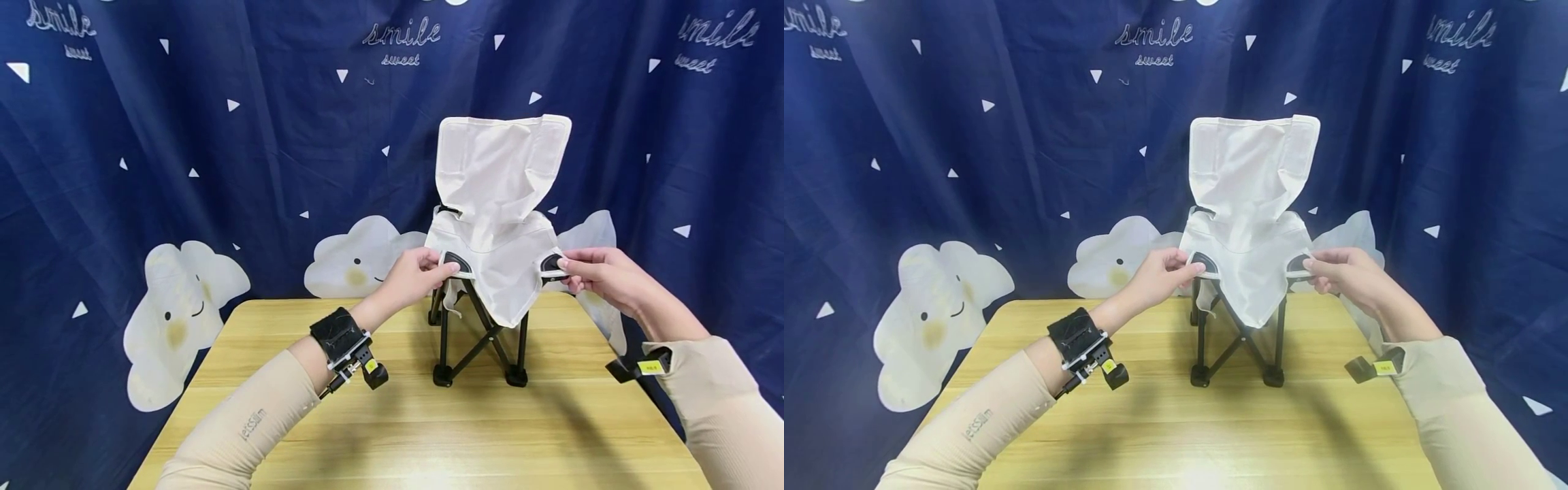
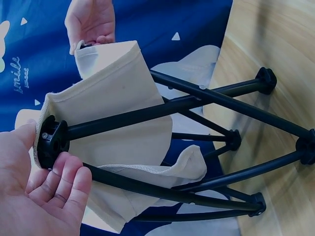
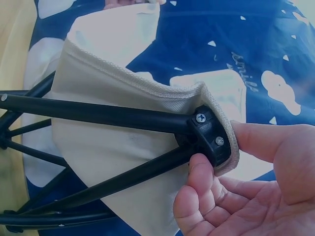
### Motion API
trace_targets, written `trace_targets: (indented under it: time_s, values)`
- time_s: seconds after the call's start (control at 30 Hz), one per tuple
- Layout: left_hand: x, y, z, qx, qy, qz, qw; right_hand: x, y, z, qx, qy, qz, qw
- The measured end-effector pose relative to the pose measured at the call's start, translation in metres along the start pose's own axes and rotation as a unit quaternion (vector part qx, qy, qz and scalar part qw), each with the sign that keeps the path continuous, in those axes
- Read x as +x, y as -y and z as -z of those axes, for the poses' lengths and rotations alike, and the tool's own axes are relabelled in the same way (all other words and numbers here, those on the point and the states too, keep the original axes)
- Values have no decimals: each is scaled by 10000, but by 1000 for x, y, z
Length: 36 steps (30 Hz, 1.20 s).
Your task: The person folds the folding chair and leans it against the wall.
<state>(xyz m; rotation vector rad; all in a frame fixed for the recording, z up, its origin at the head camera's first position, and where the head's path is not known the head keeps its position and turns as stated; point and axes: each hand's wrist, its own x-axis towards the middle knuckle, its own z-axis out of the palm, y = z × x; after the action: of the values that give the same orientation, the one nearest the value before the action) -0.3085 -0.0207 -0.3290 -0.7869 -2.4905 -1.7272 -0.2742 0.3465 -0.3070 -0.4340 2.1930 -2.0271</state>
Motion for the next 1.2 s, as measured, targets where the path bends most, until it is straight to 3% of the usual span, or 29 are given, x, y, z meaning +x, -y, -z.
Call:
trace_targets:
  time_s: [0.37, 1.2]
  values:
    - [-6, -5, 4, -64, 23, 37, 10000, -5, 7, -16, 79, -15, -30, 10000]
    - [-7, -9, 4, -63, 13, -35, 10000, -1, 10, -27, 96, -146, -44, 9998]
